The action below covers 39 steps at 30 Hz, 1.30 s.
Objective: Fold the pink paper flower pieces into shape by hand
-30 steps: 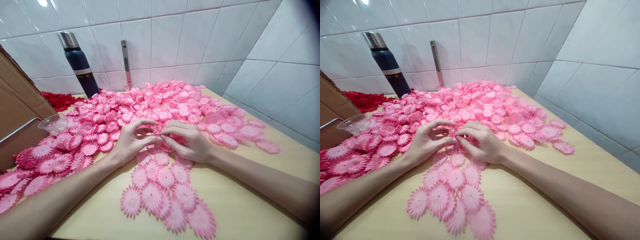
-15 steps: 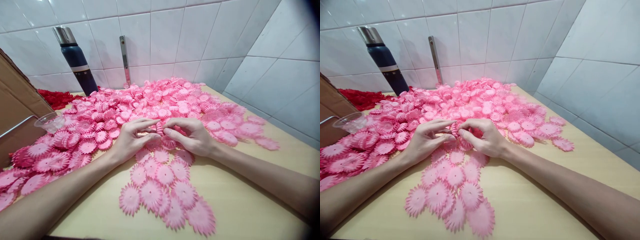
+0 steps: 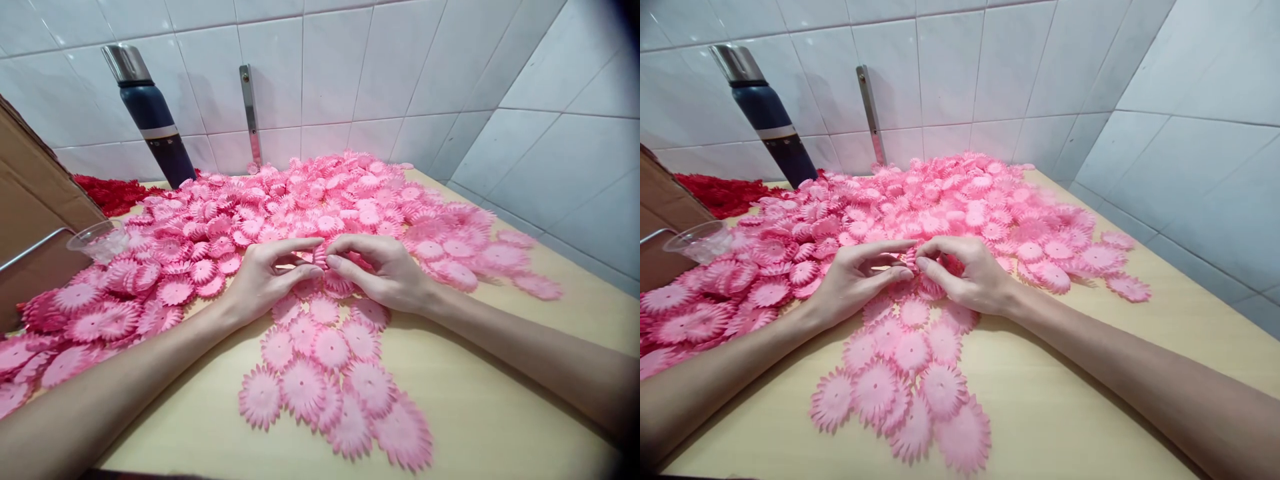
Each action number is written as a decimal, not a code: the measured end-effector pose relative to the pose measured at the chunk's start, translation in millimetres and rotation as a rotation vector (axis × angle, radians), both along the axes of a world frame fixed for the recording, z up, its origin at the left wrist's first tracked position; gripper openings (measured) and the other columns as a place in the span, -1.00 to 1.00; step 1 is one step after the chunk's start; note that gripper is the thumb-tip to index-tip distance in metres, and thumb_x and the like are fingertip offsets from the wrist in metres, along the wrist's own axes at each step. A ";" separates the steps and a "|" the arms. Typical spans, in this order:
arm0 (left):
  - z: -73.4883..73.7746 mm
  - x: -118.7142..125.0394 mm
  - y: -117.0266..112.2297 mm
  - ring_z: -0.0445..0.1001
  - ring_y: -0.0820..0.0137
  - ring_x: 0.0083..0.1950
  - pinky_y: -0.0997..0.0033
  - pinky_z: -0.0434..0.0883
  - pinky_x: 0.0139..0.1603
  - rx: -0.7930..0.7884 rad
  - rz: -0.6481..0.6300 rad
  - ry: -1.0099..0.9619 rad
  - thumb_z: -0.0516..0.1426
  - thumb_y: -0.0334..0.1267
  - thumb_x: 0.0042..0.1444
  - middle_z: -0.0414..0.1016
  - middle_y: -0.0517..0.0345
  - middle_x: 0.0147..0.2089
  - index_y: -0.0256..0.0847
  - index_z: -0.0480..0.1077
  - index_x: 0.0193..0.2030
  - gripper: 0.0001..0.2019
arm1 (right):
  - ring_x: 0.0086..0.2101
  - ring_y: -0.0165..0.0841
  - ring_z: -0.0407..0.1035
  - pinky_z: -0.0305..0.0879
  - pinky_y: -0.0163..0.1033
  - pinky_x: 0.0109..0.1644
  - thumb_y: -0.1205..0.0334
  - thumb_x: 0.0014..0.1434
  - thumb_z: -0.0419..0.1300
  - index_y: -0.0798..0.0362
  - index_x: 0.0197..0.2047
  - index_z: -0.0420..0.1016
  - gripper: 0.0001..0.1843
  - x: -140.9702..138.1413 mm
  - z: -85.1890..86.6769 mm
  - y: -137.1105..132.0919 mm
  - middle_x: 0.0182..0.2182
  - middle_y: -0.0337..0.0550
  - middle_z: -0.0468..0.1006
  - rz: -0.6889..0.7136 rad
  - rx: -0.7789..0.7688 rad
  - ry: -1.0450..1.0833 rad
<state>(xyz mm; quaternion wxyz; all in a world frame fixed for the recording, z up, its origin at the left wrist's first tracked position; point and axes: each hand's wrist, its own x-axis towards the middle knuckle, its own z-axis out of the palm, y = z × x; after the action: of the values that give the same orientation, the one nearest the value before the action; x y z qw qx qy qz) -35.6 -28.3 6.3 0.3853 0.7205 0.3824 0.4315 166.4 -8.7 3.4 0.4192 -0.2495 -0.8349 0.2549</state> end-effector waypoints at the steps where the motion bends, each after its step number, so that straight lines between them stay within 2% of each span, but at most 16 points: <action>1: -0.4 0.1 0.2 0.59 0.28 -0.12 0.30 0.58 -0.10 0.002 -0.002 0.002 0.29 -0.21 0.03 0.60 0.01 -0.06 -0.21 0.49 0.03 -0.60 | -0.47 -0.41 0.38 0.32 -0.28 -0.43 0.33 0.24 0.11 0.10 -0.29 0.45 -0.89 -0.1 -0.5 0.3 -0.47 -0.16 0.53 -0.005 0.004 -0.001; 10: -2.4 5.4 -1.9 0.59 0.33 -0.14 0.33 0.59 -0.09 0.021 0.009 -0.076 0.24 -0.24 0.09 0.56 0.04 -0.10 -0.24 0.48 -0.09 -0.76 | -0.52 -0.46 0.30 0.27 -0.29 -0.44 0.39 0.16 0.12 0.08 -0.33 0.44 -0.91 0.5 -2.5 2.4 -0.49 -0.20 0.50 -0.082 0.095 -0.006; 17: 3.6 6.2 -3.2 0.57 0.33 -0.13 0.30 0.59 -0.09 -0.055 0.025 -0.134 0.24 -0.24 0.09 0.53 0.05 -0.09 -0.25 0.45 -0.14 -0.79 | -0.53 -0.46 0.28 0.24 -0.30 -0.45 0.41 0.11 0.12 0.07 -0.37 0.42 -0.91 -0.1 -1.8 2.4 -0.51 -0.22 0.48 -0.099 0.133 0.012; 20: 3.0 5.2 -1.6 0.57 0.32 -0.11 0.28 0.58 -0.07 -0.057 0.032 -0.155 0.25 -0.26 0.07 0.53 0.05 -0.09 -0.25 0.44 -0.15 -0.78 | -0.53 -0.47 0.28 0.25 -0.31 -0.44 0.42 0.11 0.12 0.07 -0.38 0.42 -0.90 -0.6 -2.1 2.7 -0.52 -0.24 0.47 -0.087 0.128 0.018; 24: 0.2 4.6 -0.3 0.56 0.34 -0.08 0.35 0.57 -0.06 0.012 0.049 -0.132 0.27 -0.28 0.05 0.54 0.06 -0.09 -0.24 0.44 -0.12 -0.75 | -0.52 -0.46 0.29 0.25 -0.30 -0.45 0.41 0.14 0.12 0.09 -0.38 0.43 -0.90 -0.4 -2.4 2.9 -0.51 -0.22 0.49 -0.060 0.094 0.005; 31: -0.8 3.7 -1.4 0.57 0.25 -0.05 0.26 0.58 -0.05 -0.008 0.029 -0.095 0.26 -0.23 0.06 0.57 0.01 -0.09 -0.24 0.44 -0.08 -0.72 | -0.50 -0.45 0.34 0.29 -0.30 -0.44 0.25 0.19 0.21 0.08 -0.27 0.49 -0.91 -0.1 -0.7 1.4 -0.44 -0.20 0.56 -0.048 0.031 0.010; 39: -0.7 4.2 -1.4 0.58 0.27 -0.08 0.28 0.59 -0.08 0.003 0.045 -0.083 0.29 -0.22 0.02 0.58 0.04 -0.13 -0.22 0.47 -0.11 -0.72 | -0.47 -0.40 0.38 0.32 -0.24 -0.40 0.31 0.22 0.14 0.05 -0.32 0.47 -0.90 -1.3 -0.9 1.5 -0.46 -0.18 0.54 -0.086 0.032 0.002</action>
<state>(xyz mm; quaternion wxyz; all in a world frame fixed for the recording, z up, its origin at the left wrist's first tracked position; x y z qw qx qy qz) -31.5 -29.7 5.5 0.3897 0.6938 0.3816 0.4703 165.2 -7.1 2.6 0.4347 -0.2782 -0.8269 0.2233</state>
